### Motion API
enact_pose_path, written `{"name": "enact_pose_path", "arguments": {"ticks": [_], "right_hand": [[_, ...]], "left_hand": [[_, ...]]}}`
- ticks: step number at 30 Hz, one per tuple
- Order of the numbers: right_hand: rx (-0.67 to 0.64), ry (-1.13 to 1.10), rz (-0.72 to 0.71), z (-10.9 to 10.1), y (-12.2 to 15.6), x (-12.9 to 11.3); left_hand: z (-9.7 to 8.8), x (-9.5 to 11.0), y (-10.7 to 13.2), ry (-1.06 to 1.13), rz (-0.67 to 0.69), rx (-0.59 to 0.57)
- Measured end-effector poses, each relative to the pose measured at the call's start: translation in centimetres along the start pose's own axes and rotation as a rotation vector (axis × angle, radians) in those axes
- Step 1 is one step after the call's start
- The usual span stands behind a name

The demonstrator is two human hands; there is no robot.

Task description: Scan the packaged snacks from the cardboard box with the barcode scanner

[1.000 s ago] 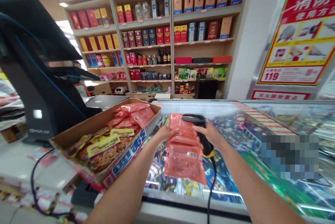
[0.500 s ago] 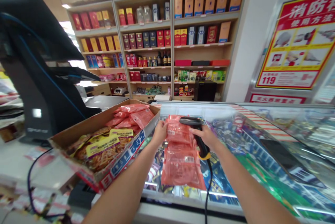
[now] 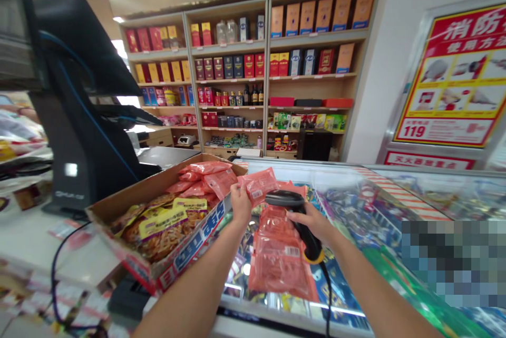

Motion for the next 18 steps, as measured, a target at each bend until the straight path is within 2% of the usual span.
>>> {"name": "enact_pose_path", "arguments": {"ticks": [11, 18], "right_hand": [[0.013, 0.012, 0.025, 0.22, -0.02, 0.23], [0.033, -0.013, 0.027, 0.09, -0.05, 0.36]], "left_hand": [[0.01, 0.21, -0.01, -0.053, 0.028, -0.011], [0.18, -0.37, -0.32, -0.027, 0.033, -0.023]]}}
Point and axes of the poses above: each hand's wrist, its own y-axis away from the middle knuckle, its own z-axis out of the palm, x = y × z, the point moved 6 cm from there along -y, towards the middle knuckle, and after that the axes turned 7 degrees about -z, right-handed, at the moved point
